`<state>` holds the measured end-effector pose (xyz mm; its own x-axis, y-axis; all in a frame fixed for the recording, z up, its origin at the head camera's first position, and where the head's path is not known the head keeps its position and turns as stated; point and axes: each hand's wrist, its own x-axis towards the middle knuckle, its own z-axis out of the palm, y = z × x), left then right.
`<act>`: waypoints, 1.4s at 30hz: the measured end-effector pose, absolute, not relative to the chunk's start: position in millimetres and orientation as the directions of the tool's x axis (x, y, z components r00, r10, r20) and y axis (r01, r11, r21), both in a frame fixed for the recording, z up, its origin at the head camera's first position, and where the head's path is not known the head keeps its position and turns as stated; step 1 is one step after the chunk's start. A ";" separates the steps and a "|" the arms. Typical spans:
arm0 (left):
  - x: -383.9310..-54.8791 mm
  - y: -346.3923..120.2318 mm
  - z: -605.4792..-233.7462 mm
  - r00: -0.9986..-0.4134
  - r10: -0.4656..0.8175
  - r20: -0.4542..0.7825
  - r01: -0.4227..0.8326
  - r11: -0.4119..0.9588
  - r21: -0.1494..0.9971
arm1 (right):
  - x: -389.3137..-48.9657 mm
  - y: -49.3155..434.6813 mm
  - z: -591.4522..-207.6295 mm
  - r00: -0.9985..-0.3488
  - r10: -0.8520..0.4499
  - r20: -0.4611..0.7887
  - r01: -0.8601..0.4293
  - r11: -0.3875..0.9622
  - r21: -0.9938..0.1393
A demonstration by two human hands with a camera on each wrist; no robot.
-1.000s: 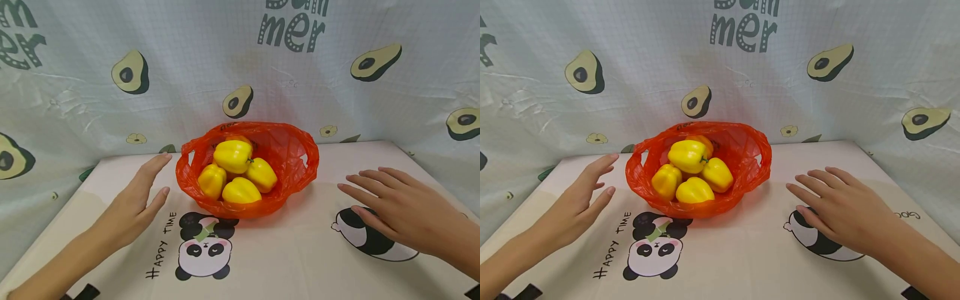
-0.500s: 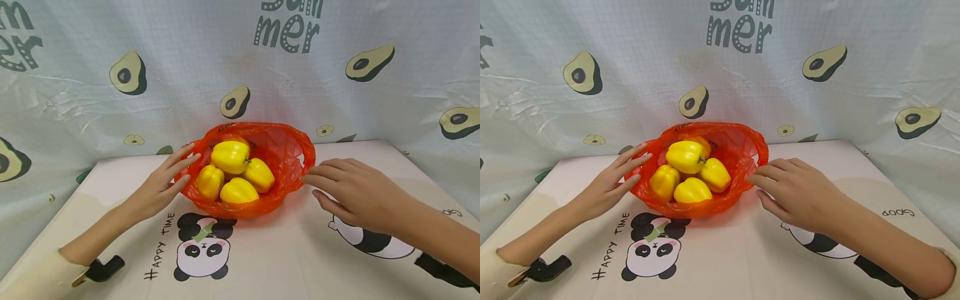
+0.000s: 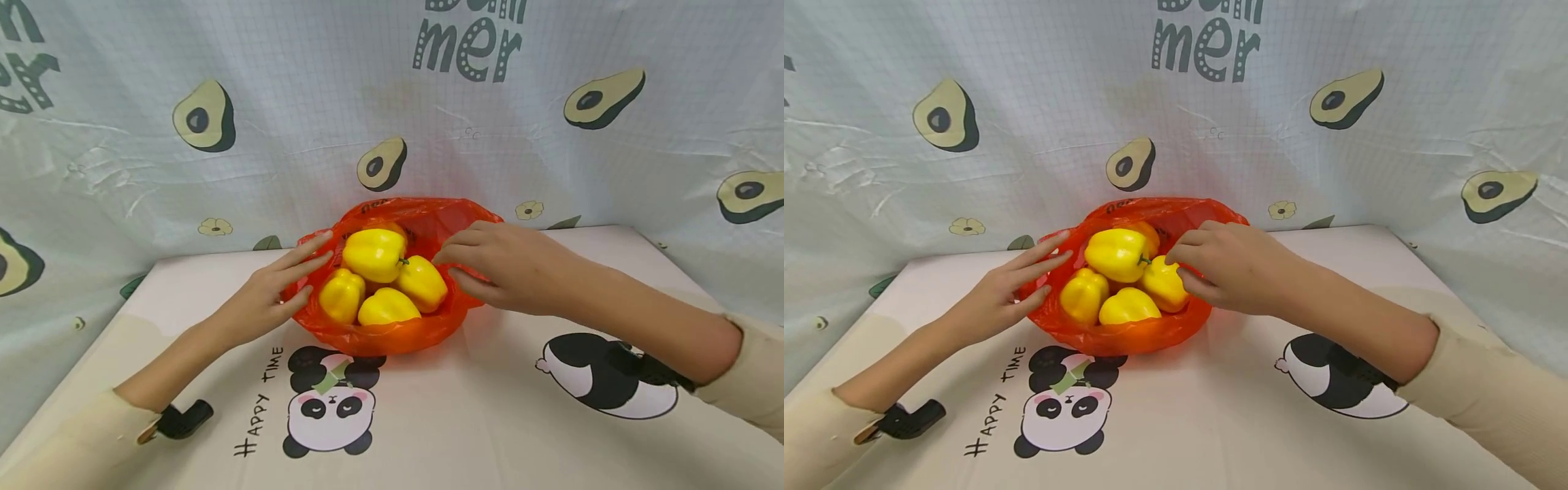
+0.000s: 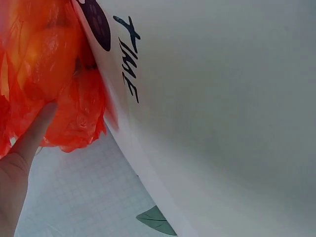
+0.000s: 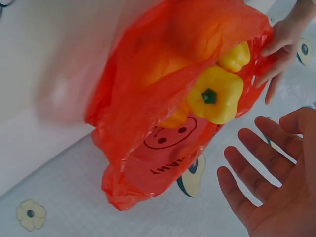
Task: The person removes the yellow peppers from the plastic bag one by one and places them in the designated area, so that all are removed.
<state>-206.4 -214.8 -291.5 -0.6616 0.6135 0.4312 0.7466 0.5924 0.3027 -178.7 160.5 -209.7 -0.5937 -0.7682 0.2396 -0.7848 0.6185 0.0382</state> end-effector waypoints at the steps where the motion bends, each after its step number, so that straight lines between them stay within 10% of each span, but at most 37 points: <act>1: -206.6 -215.0 -291.5 -0.653 0.617 0.440 0.753 0.589 0.292 | -183.0 156.6 -209.0 -0.598 -0.768 0.228 -0.785 0.619 0.022; 26: -205.8 -217.0 -288.6 -0.673 0.633 0.383 0.738 0.610 0.289 | -257.2 77.2 -229.4 -0.659 -0.751 -0.053 -0.706 0.641 -0.302; 42: -203.8 -216.0 -283.7 -0.742 0.579 0.337 0.670 0.654 0.351 | -297.3 68.5 -209.8 -0.498 -0.837 -0.228 -0.776 0.547 -0.314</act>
<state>-203.8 -216.0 -283.7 -0.7421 0.5793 0.3372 0.6701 0.6540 0.3511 -297.3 68.5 -209.8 -0.4976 -0.8370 -0.2276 -0.7761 0.5468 -0.3141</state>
